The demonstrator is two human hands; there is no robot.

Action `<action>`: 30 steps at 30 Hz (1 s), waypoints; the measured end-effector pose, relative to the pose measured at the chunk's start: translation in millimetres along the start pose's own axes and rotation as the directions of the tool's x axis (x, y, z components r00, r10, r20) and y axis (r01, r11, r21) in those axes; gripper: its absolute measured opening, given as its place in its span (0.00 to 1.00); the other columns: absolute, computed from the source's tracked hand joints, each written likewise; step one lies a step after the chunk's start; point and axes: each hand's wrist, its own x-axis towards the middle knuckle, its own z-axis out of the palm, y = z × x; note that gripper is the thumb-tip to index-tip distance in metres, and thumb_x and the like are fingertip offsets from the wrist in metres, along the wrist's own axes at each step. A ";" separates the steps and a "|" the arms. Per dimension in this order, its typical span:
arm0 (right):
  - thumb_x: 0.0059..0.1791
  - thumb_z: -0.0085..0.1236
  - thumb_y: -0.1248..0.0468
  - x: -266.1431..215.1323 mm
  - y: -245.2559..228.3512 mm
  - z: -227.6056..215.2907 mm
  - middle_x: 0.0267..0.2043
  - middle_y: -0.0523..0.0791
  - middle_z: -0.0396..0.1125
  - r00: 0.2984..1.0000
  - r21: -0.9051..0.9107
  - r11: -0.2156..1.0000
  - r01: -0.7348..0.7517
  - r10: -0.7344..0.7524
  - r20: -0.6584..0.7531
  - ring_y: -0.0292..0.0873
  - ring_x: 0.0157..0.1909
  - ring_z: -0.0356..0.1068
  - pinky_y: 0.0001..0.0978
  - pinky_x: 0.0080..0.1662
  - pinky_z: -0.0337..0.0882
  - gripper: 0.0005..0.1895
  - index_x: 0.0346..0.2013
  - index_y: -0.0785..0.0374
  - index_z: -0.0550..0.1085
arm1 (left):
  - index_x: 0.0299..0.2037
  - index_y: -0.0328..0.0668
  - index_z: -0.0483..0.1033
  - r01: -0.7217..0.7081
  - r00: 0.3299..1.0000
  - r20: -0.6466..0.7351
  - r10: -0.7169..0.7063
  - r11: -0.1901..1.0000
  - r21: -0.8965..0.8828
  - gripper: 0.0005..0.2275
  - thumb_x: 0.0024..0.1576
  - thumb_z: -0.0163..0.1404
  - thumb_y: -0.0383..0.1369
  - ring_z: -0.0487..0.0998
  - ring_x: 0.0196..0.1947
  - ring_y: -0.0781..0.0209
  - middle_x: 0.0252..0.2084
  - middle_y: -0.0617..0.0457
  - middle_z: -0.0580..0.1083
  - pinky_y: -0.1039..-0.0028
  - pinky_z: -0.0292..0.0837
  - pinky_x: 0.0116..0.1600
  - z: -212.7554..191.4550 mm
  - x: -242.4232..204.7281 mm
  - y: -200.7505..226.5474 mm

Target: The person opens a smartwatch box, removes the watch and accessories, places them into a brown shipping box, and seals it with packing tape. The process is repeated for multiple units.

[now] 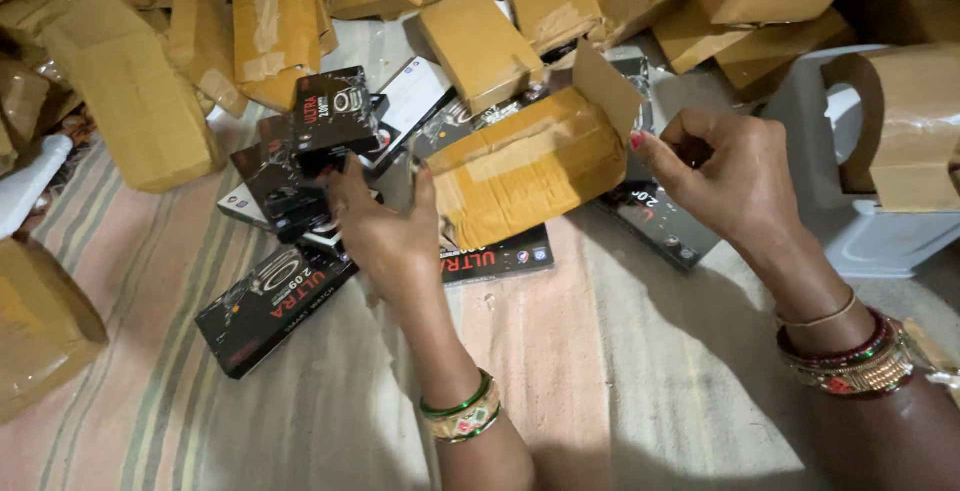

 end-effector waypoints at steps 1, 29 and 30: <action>0.52 0.64 0.57 -0.5 -0.5 -1.5 0.28 0.49 0.75 0.999 0.067 0.997 -0.041 0.039 0.026 0.43 0.26 0.75 0.35 0.31 0.72 0.14 0.35 0.67 0.81 | 0.51 0.24 0.75 -0.267 0.939 -0.177 0.295 0.949 0.166 0.22 0.48 0.62 0.31 0.74 0.55 0.32 0.54 0.25 0.72 0.59 0.70 0.59 0.9 -4.4 8.9; 0.49 0.71 0.52 -0.9 -6.4 -16.5 0.26 0.50 0.71 0.992 -0.095 0.989 0.110 -0.116 -0.052 0.45 0.25 0.71 0.39 0.30 0.69 0.20 0.31 0.65 0.75 | 0.29 0.31 0.83 0.293 0.621 0.747 0.237 0.815 -0.501 0.10 0.57 0.59 0.32 0.75 0.24 0.76 0.24 0.57 0.79 0.83 0.69 0.31 29.9 -20.2 9.6; 0.50 0.71 0.53 -3.0 -9.8 -18.5 0.27 0.49 0.72 0.980 -0.185 0.969 0.165 -0.183 -0.081 0.45 0.26 0.71 0.39 0.30 0.69 0.18 0.30 0.64 0.75 | 0.32 0.31 0.84 0.339 0.581 0.772 0.257 0.786 -0.517 0.09 0.57 0.59 0.32 0.74 0.25 0.77 0.26 0.58 0.79 0.83 0.68 0.31 32.2 -21.2 11.3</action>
